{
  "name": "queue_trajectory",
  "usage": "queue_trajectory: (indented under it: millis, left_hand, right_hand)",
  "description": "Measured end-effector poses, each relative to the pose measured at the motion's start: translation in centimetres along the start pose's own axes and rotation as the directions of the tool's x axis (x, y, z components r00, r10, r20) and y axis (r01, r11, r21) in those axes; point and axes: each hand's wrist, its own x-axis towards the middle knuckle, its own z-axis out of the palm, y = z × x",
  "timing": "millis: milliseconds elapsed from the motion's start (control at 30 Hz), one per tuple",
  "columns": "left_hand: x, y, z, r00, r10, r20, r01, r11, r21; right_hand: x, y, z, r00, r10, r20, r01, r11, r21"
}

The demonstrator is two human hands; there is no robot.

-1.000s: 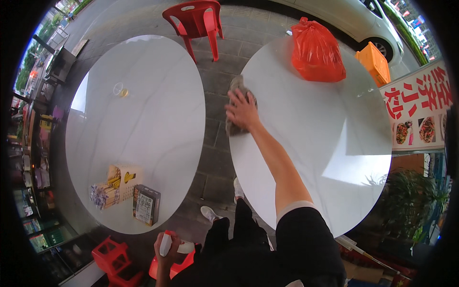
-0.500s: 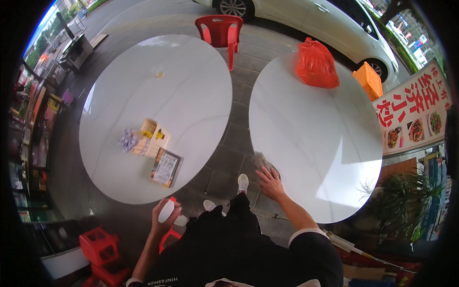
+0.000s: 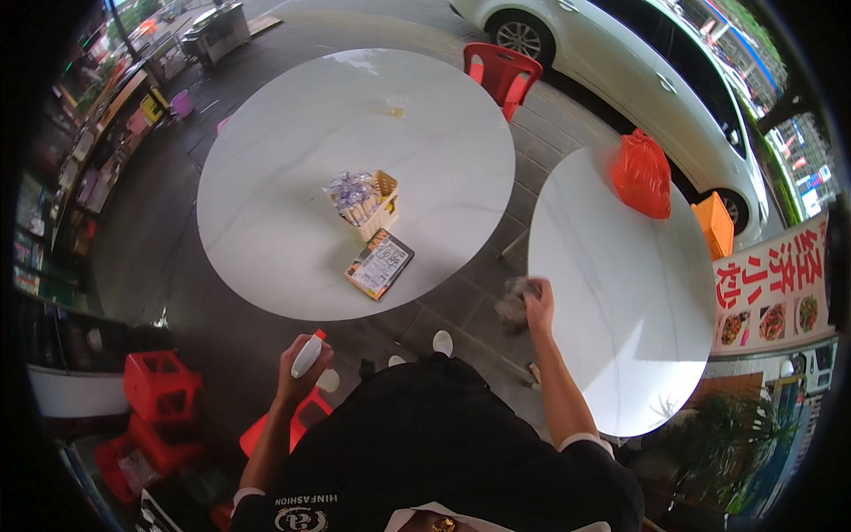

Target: The person cleans two round white tables in an outdoor seating area. They spray a cleaning solution and wipe the surfaces with a cloth, removing small items like a bowl and napkin packs before wiping. The person also briefly handles a pot lid and a bucket near a cooking station.

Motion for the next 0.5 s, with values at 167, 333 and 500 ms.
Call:
queue_trajectory:
  millis: [167,333,500]
  left_hand:
    - [-1.7,-0.8,-0.9,0.990,-0.013,-0.143,0.006,0.999,-0.053]
    - [-3.1,-0.7,-1.2,0.974,-0.092,-0.207,0.068,0.990,-0.121]
    - [-4.6,-1.4,-1.8,0.963,-0.078,-0.256,0.058,0.995,-0.082]
  right_hand:
    - [4.8,-9.2,10.0,0.886,-0.299,0.353,0.414,0.853,-0.318]
    - [2.2,-7.0,18.9,0.373,-0.490,0.788,0.873,0.474,-0.118]
    - [-0.7,-4.8,22.5,0.255,-0.536,0.805,0.962,0.228,-0.153]
